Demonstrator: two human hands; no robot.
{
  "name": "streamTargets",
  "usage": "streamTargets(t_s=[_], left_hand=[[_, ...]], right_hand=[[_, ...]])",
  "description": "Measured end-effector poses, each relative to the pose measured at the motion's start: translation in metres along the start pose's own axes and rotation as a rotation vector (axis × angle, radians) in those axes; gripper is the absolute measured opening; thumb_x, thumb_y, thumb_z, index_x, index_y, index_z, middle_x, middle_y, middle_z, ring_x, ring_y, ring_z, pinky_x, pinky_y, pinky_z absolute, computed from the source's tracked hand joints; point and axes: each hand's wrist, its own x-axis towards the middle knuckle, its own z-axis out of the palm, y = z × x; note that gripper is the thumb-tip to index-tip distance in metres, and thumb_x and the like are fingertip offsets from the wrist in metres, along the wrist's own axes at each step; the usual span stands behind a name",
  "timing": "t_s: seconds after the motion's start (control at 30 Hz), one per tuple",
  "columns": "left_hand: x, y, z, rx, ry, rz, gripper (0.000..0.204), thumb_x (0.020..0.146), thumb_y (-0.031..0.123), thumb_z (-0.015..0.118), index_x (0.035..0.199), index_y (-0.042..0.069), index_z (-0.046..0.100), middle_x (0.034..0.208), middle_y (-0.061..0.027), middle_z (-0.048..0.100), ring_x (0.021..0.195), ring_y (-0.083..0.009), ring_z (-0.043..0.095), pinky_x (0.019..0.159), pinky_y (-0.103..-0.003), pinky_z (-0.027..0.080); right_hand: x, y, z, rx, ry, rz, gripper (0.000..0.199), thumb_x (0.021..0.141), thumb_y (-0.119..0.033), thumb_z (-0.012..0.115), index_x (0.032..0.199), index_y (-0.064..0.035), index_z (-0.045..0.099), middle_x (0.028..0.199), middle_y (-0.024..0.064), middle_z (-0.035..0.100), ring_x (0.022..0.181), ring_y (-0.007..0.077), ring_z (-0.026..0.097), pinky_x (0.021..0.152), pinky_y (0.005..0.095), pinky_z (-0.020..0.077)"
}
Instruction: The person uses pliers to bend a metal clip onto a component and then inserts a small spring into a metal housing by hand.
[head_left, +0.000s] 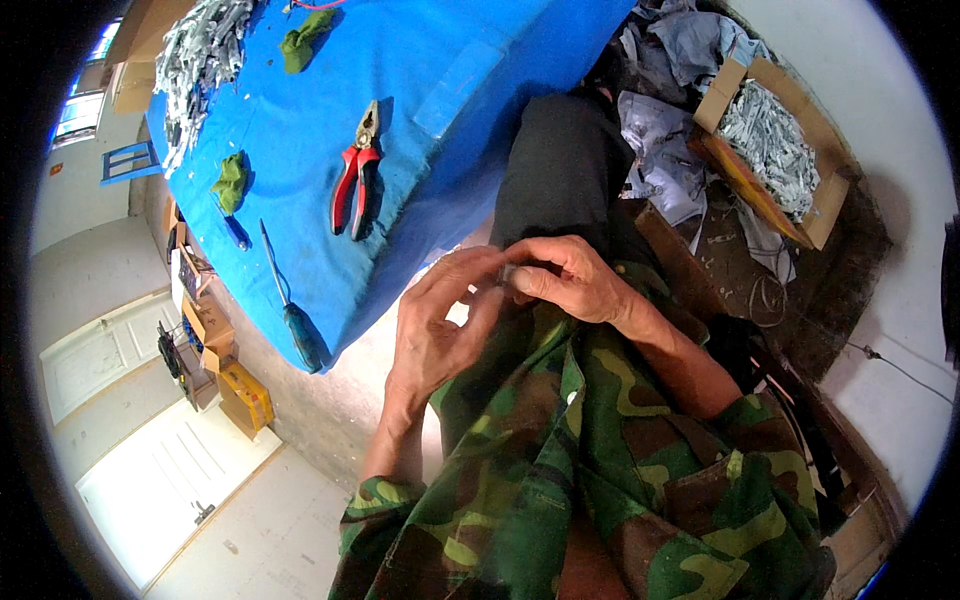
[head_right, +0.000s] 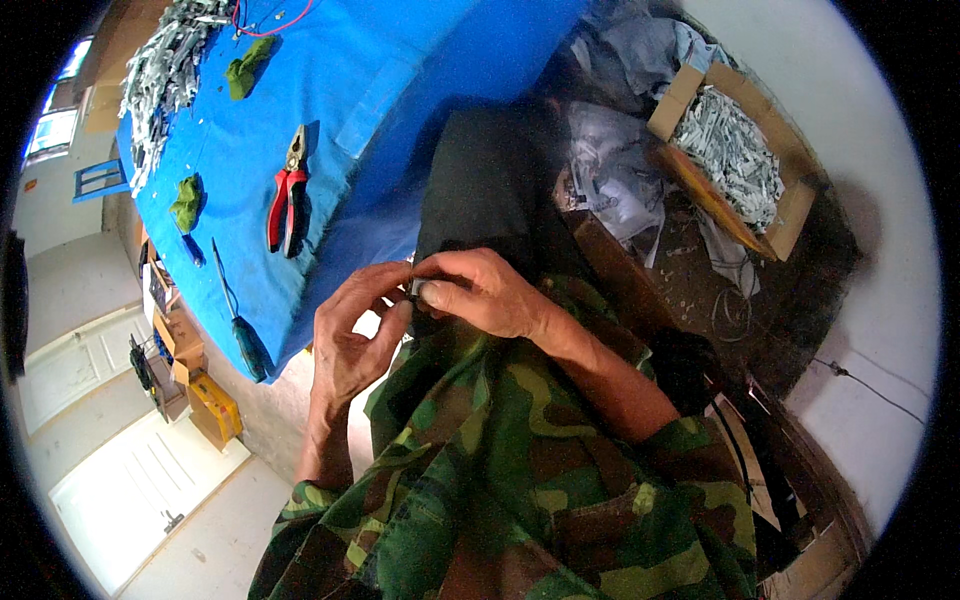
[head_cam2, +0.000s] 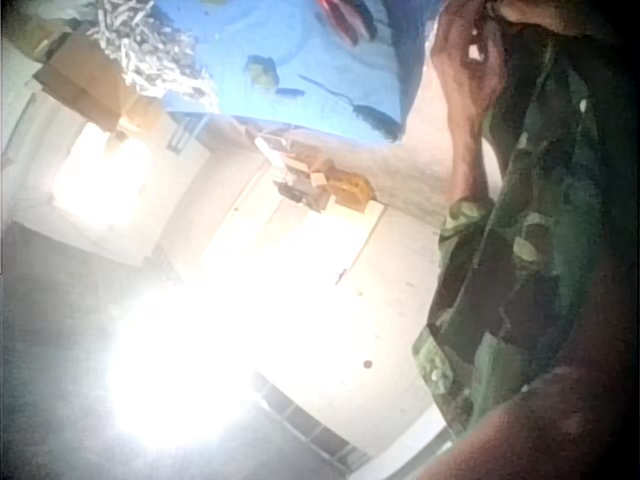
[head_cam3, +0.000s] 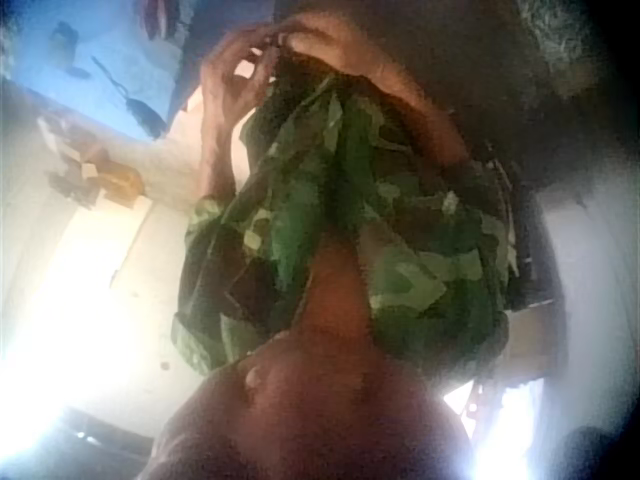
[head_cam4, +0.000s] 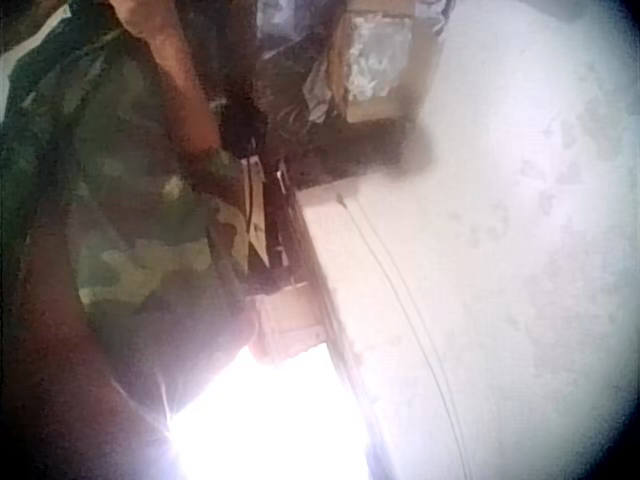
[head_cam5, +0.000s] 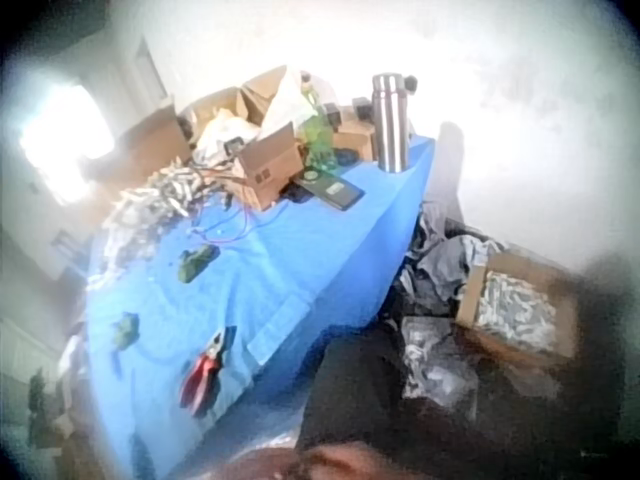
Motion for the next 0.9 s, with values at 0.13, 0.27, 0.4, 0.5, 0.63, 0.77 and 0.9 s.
streamTargets(t_s=[0.13, 0.27, 0.4, 0.5, 0.63, 0.77, 0.9], left_hand=[[-0.005, -0.007, 0.002, -0.101, 0.038, -0.026, 0.038, 0.084, -0.003, 0.071, 0.121, -0.003, 0.068, 0.113, -0.0128, 0.071, 0.087, -0.0142, 0.069, 0.073, -0.026, 0.055], [-0.008, -0.006, 0.003, -0.134, 0.077, -0.052, 0.037, 0.084, -0.001, 0.072, 0.121, -0.003, 0.068, 0.110, -0.0110, 0.071, 0.085, -0.0133, 0.069, 0.075, -0.027, 0.055], [-0.012, -0.008, 0.004, -0.102, 0.112, -0.082, 0.034, 0.085, 0.001, 0.073, 0.119, -0.002, 0.069, 0.103, -0.0093, 0.071, 0.082, -0.0118, 0.067, 0.074, -0.026, 0.054], [-0.017, -0.010, 0.006, -0.106, 0.139, -0.116, 0.032, 0.086, 0.003, 0.074, 0.117, -0.002, 0.069, 0.098, -0.0080, 0.071, 0.080, -0.0105, 0.065, 0.074, -0.025, 0.052], [-0.021, -0.006, 0.013, -0.155, 0.180, -0.142, 0.031, 0.085, 0.003, 0.074, 0.116, -0.002, 0.070, 0.097, -0.0068, 0.071, 0.079, -0.0098, 0.064, 0.073, -0.025, 0.051], [-0.019, -0.001, 0.022, -0.171, 0.209, -0.128, 0.030, 0.083, 0.002, 0.077, 0.112, -0.002, 0.071, 0.098, -0.0080, 0.071, 0.080, -0.0111, 0.065, 0.073, -0.025, 0.052], [-0.018, 0.002, 0.029, -0.131, 0.256, -0.035, 0.031, 0.079, 0.001, 0.080, 0.109, -0.001, 0.072, 0.103, -0.0124, 0.072, 0.083, -0.0167, 0.069, 0.075, -0.029, 0.056]], right_hand=[[-0.001, 0.005, 0.000, 0.070, 0.030, 0.038, 0.029, 0.102, -0.019, 0.060, 0.121, 0.0030, 0.065, 0.096, 0.0036, 0.069, 0.085, 0.0094, 0.063, 0.077, 0.0263, 0.0529], [-0.003, 0.007, -0.002, 0.183, 0.028, 0.069, 0.030, 0.101, -0.015, 0.060, 0.125, 0.0038, 0.064, 0.103, 0.0041, 0.069, 0.090, 0.0101, 0.063, 0.082, 0.0265, 0.0527], [-0.005, 0.001, -0.003, 0.273, 0.034, 0.048, 0.030, 0.101, -0.013, 0.062, 0.126, 0.0028, 0.064, 0.112, 0.0056, 0.069, 0.097, 0.0116, 0.065, 0.089, 0.0275, 0.0537], [-0.005, 0.003, -0.004, 0.244, 0.024, 0.011, 0.028, 0.102, -0.012, 0.061, 0.126, 0.0024, 0.065, 0.116, 0.0063, 0.069, 0.103, 0.0126, 0.065, 0.094, 0.0288, 0.0535], [-0.005, 0.000, -0.001, 0.298, 0.062, -0.006, 0.027, 0.102, -0.012, 0.060, 0.124, 0.0019, 0.066, 0.118, 0.0066, 0.068, 0.108, 0.0128, 0.063, 0.094, 0.0290, 0.0527], [-0.006, -0.006, 0.001, 0.259, 0.077, -0.060, 0.027, 0.102, -0.013, 0.061, 0.124, 0.0017, 0.066, 0.123, 0.0071, 0.066, 0.112, 0.0144, 0.061, 0.100, 0.0301, 0.0484], [-0.008, -0.005, 0.004, 0.226, 0.069, -0.109, 0.027, 0.101, -0.013, 0.062, 0.123, 0.0005, 0.067, 0.127, 0.0082, 0.064, 0.118, 0.0159, 0.058, 0.106, 0.0318, 0.0427]])
